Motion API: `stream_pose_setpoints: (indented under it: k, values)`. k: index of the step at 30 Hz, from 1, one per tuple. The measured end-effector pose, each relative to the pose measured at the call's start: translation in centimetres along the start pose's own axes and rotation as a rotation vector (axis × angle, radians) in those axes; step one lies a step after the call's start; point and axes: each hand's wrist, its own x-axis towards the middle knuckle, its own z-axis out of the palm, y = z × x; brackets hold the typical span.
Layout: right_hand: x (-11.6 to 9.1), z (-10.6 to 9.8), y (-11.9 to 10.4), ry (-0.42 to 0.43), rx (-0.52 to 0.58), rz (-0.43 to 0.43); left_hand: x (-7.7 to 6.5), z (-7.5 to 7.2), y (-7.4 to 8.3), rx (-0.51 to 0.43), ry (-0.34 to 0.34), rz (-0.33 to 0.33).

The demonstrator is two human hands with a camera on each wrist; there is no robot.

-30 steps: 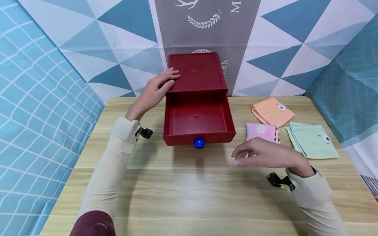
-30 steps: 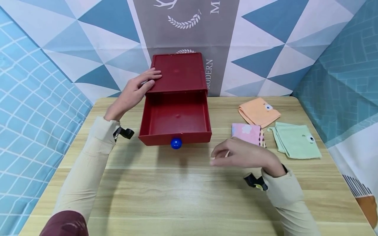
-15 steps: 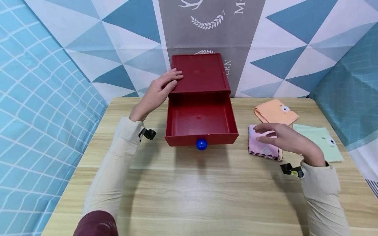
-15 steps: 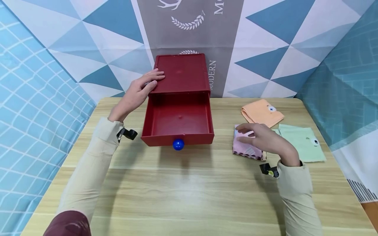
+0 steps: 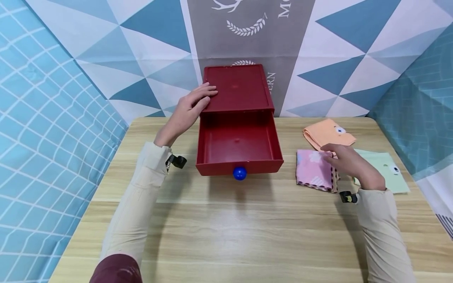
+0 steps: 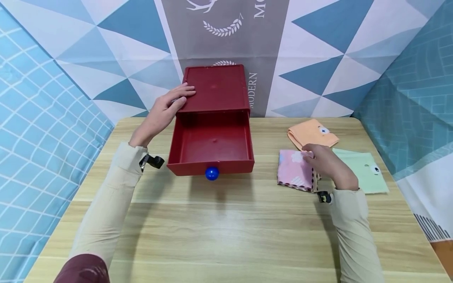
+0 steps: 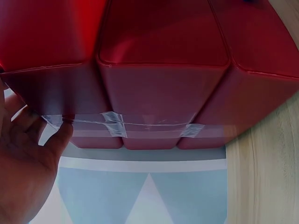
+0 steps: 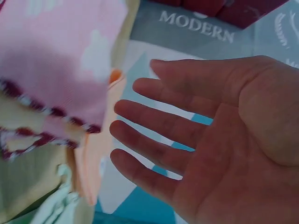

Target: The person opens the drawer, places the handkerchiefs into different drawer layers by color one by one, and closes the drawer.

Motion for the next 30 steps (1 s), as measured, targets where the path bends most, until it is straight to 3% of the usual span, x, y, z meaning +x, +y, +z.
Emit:
stream_pose_setpoints:
  k: [5,12,19,30]
  values:
    - [0.4,0.4,1.6,-0.014,0.034,0.047,-0.1,0.0,0.1,-0.003,0.006,0.0]
    - [0.7,0.9,2.9,-0.005,0.019,0.028,-0.1,0.0,0.1,-0.014,0.014,-0.006]
    - [1.2,1.6,3.4,-0.05,0.0,0.052,-0.1,0.0,0.1,-0.025,0.02,-0.006]
    - [1.0,1.8,3.2,-0.115,0.011,0.174,-0.2,-0.1,0.1,-0.03,0.021,-0.013]
